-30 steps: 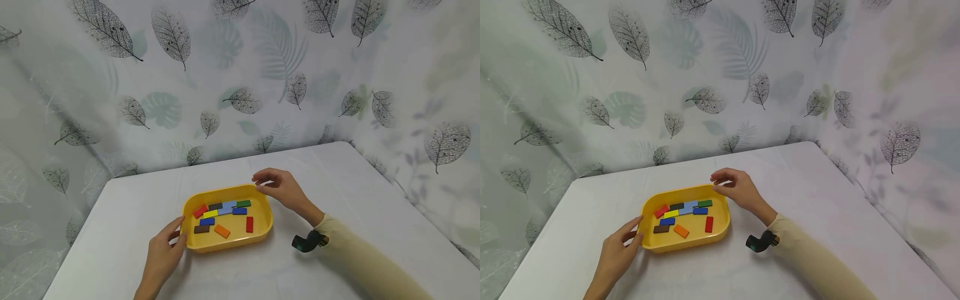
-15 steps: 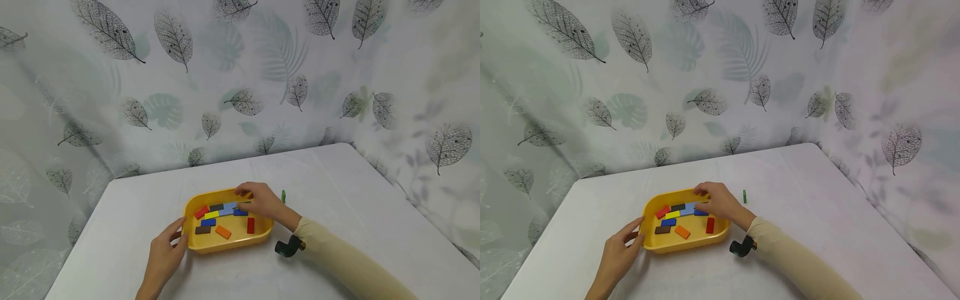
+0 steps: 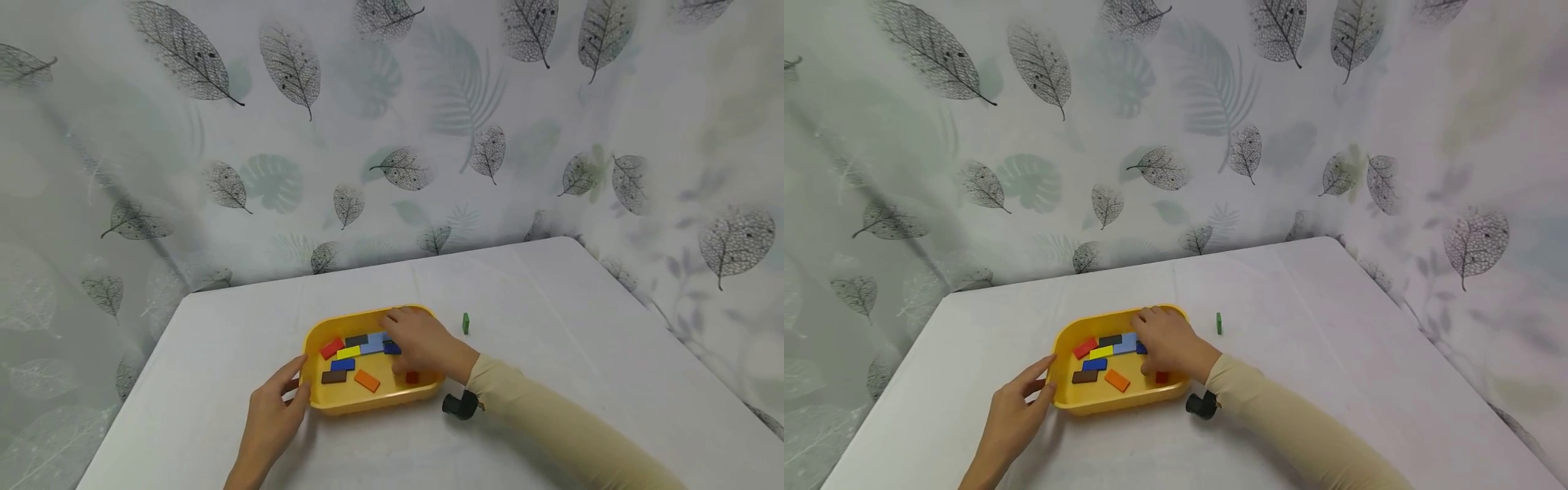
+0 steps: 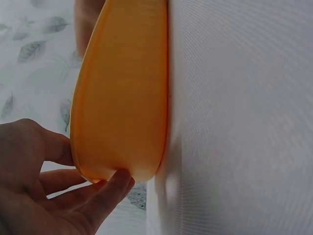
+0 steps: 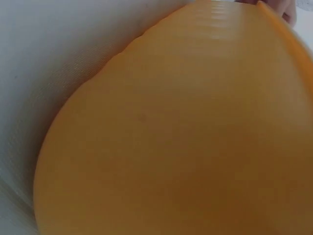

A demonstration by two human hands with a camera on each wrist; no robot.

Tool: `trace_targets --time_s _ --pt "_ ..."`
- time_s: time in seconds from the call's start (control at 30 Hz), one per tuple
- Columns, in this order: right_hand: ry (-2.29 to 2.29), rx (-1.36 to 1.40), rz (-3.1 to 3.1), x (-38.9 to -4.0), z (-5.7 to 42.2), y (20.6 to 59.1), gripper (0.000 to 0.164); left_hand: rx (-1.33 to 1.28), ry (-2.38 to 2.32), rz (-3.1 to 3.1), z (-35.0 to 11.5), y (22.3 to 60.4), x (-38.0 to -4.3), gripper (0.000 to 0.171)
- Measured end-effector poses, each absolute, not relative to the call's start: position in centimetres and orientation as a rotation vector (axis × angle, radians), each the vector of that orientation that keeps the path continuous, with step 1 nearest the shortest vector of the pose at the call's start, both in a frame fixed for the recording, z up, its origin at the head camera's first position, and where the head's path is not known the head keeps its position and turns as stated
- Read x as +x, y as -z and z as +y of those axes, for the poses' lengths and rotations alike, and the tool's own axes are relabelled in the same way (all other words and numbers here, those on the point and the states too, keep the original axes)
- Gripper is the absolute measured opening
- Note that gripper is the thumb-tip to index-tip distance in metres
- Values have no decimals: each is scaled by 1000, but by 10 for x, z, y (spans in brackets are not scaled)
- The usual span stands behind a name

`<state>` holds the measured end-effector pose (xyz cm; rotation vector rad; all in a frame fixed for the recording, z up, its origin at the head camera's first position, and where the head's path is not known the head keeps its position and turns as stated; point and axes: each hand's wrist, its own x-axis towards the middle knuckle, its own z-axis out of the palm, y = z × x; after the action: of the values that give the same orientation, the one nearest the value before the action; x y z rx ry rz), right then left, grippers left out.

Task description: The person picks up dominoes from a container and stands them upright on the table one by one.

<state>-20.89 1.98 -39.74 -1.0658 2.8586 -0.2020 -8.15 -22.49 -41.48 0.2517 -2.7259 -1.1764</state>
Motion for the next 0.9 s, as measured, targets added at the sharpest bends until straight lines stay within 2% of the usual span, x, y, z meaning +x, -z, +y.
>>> trace_targets --time_s 0.9 --pt "104 -1149 2896 -208 18 411 49 220 1167 -2710 -223 417 -79 50"
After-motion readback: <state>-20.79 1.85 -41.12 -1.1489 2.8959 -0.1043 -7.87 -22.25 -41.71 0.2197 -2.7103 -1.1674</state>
